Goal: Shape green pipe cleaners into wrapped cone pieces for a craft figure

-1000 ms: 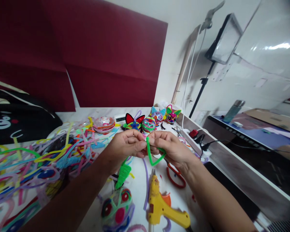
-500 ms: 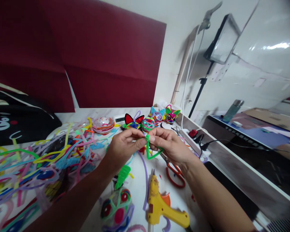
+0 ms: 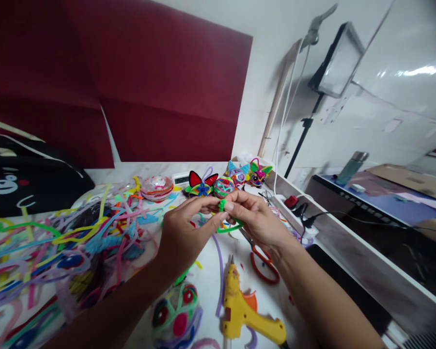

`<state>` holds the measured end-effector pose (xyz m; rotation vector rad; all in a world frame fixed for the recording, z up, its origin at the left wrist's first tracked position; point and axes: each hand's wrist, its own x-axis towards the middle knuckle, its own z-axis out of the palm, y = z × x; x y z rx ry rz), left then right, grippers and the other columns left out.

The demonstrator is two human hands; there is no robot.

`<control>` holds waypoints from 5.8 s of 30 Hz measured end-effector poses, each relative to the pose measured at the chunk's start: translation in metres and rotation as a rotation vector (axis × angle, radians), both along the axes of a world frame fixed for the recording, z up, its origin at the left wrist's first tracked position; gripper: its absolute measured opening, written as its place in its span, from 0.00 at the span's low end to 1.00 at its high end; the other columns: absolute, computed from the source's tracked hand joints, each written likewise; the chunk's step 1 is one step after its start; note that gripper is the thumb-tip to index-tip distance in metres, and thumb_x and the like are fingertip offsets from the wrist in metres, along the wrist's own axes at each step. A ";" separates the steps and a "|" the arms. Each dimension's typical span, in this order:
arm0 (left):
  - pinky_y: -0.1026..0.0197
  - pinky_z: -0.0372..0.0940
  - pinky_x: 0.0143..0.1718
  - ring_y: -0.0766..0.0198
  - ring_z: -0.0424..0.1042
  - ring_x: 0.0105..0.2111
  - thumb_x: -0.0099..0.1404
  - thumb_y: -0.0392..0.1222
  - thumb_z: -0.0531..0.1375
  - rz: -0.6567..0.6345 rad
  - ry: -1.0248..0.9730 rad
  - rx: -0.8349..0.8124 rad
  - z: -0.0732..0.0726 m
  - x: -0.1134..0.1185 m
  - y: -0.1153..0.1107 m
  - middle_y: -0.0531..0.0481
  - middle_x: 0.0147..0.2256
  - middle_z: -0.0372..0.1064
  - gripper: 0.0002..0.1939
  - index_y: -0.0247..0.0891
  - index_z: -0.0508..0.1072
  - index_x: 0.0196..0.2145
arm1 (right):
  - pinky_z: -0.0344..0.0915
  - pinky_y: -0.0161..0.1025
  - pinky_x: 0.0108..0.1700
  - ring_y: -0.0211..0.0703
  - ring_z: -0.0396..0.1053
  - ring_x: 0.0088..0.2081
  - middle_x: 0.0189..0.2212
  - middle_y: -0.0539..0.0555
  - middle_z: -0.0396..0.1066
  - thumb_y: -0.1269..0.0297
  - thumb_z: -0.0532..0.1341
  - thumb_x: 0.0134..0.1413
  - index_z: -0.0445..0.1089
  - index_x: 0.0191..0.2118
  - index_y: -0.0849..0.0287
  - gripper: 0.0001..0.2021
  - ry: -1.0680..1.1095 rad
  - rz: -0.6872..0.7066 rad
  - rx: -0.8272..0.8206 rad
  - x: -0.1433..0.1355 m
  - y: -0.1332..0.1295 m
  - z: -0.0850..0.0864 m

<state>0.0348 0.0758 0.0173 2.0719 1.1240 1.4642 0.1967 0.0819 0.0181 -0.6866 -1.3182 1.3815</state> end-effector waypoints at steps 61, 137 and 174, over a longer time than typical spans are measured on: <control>0.73 0.67 0.28 0.69 0.75 0.27 0.53 0.38 0.66 -0.129 -0.429 -0.378 -0.001 0.005 0.008 0.55 0.26 0.77 0.04 0.36 0.77 0.29 | 0.59 0.34 0.32 0.36 0.63 0.29 0.26 0.50 0.66 0.62 0.60 0.56 0.72 0.33 0.62 0.09 -0.523 -0.146 0.294 0.006 -0.003 0.008; 0.67 0.65 0.23 0.65 0.70 0.21 0.56 0.44 0.61 -0.163 -0.336 -0.511 -0.002 0.003 0.016 0.54 0.20 0.70 0.08 0.36 0.74 0.26 | 0.58 0.33 0.27 0.36 0.63 0.24 0.22 0.50 0.70 0.65 0.62 0.48 0.69 0.26 0.61 0.06 -0.495 -0.279 0.141 -0.002 0.001 -0.001; 0.69 0.58 0.21 0.68 0.67 0.22 0.57 0.40 0.57 -0.048 0.017 -0.245 -0.015 0.001 0.023 0.56 0.21 0.68 0.05 0.37 0.71 0.27 | 0.56 0.31 0.28 0.35 0.63 0.26 0.25 0.49 0.69 0.71 0.59 0.44 0.70 0.27 0.61 0.03 -0.723 -0.523 0.381 -0.007 -0.003 -0.008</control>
